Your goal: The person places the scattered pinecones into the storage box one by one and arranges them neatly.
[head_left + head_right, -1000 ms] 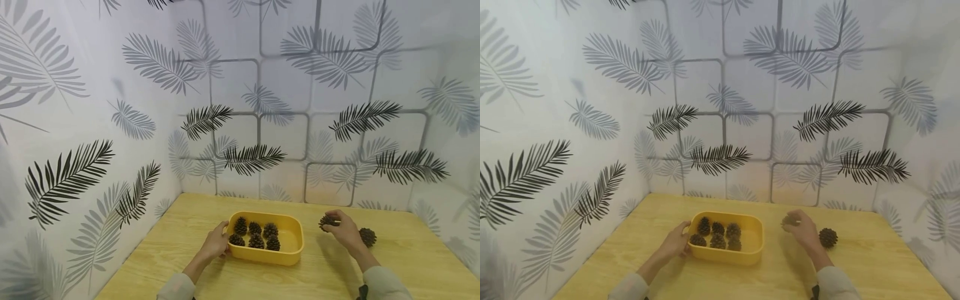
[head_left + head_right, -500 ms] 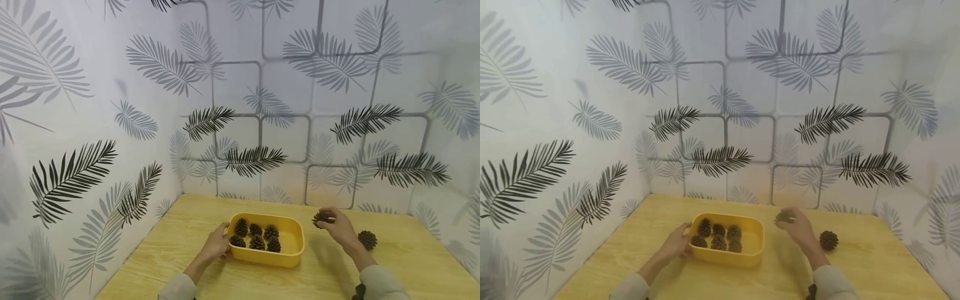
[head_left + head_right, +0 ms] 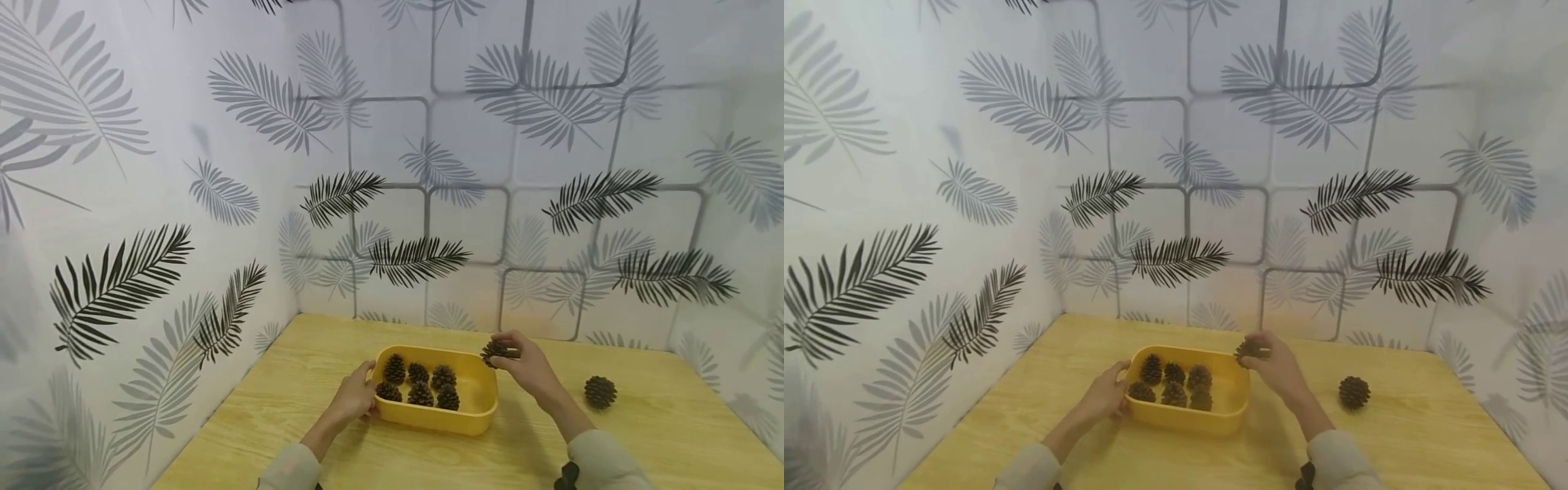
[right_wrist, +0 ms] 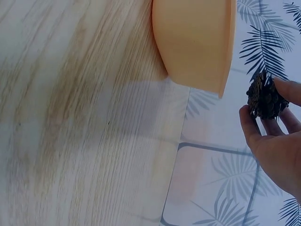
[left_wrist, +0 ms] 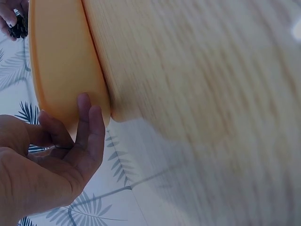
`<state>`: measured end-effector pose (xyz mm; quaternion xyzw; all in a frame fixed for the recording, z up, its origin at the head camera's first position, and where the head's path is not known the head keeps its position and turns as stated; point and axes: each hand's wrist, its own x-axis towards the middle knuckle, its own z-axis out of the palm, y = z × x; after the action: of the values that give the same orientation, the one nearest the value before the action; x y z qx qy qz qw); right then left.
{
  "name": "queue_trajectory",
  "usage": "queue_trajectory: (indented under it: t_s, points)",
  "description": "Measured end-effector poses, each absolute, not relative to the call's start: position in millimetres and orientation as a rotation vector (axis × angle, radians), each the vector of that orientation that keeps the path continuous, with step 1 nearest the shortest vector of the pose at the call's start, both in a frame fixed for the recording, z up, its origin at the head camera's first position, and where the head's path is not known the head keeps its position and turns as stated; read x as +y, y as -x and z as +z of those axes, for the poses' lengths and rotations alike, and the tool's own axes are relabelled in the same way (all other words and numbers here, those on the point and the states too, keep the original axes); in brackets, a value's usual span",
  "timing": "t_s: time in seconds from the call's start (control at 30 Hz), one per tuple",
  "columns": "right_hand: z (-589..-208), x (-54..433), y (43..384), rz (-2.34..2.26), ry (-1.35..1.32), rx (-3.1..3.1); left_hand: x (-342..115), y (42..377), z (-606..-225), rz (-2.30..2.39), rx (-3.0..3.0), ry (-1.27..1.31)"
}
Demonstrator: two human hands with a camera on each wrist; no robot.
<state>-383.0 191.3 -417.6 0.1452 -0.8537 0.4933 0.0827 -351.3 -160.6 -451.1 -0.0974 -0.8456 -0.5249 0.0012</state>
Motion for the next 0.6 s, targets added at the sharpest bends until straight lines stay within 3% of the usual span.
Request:
queue_trajectory:
  t_s: [0.6]
  points:
    - [-416,178,383,1.515,-0.466,-2.542,-161,352,-450,-1.631,-2.667,0.292]
